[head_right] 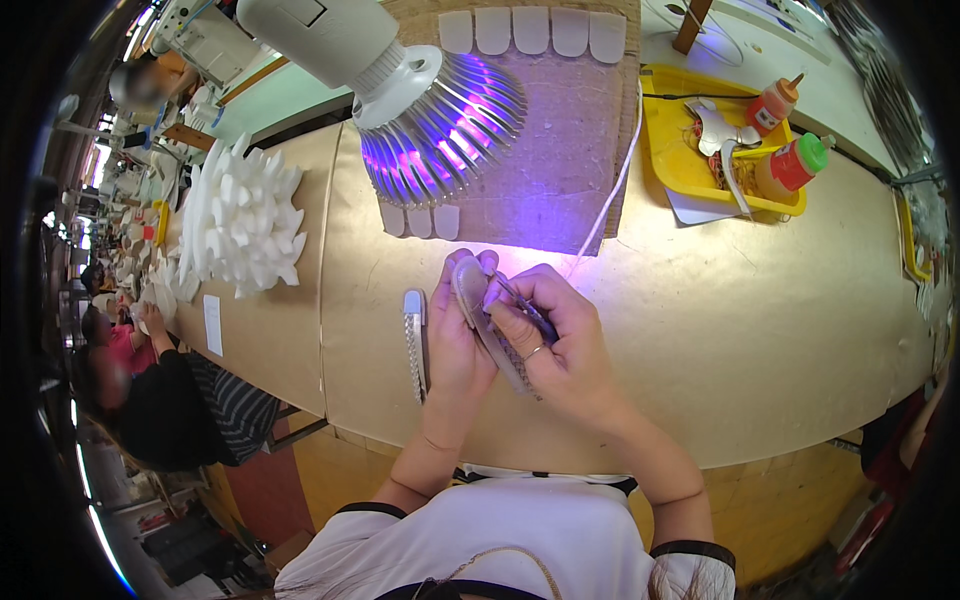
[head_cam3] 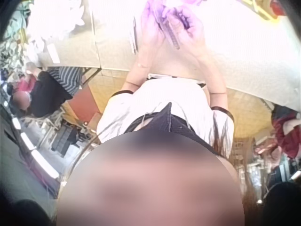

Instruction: The person trims the edges of small white decorative pieces using a pair of scissors. They hold each piece under a UV lamp while cutting, then place the finished pieces on the table. The person handles the items one at a time.

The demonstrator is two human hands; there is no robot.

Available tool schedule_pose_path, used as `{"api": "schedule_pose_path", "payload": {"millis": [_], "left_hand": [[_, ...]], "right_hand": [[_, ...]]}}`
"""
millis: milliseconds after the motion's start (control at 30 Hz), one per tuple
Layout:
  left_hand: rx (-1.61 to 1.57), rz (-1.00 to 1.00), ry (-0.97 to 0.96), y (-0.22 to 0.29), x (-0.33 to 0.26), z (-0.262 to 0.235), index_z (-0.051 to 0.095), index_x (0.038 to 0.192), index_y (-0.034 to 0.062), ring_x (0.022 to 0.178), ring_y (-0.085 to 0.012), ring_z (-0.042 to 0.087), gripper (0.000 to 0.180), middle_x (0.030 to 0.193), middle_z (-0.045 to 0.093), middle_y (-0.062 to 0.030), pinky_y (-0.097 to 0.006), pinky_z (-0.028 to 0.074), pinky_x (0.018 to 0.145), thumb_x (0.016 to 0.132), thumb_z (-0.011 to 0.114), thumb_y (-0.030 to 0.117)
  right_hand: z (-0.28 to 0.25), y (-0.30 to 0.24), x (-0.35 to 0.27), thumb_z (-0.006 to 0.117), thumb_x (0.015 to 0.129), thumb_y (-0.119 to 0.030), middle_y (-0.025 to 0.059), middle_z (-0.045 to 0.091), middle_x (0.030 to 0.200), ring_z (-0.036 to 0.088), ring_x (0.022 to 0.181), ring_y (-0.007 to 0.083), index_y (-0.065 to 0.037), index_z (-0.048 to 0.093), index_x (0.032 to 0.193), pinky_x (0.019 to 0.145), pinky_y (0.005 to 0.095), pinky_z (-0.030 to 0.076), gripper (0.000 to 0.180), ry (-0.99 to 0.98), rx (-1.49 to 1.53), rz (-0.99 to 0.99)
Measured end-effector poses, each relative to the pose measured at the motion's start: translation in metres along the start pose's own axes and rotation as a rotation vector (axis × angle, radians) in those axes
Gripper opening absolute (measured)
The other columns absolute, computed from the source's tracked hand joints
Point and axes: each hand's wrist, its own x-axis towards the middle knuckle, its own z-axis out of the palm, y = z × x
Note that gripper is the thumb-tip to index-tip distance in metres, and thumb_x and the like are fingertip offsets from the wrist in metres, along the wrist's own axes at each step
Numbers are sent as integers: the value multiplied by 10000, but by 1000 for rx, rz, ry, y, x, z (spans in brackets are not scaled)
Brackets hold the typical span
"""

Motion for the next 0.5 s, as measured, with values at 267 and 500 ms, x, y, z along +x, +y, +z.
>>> {"api": "schedule_pose_path", "payload": {"millis": [267,500], "left_hand": [[93,113,-17,0,-5,10,477,1032,66,766,-92,472,176,935,483,-26,-229,432,667,1037,438,238],[160,17,-54,9,-9,10,499,1035,57,728,-98,471,307,884,490,-28,-218,393,625,1048,381,340]], "right_hand": [[6,5,-2,721,848,-159,99,576,852,570,717,213,5,623,948,636,295,459,216,88,-327,-287],[-3,-9,-7,686,896,-168,21,566,864,561,693,95,-9,569,991,605,256,447,219,20,215,121]]}}
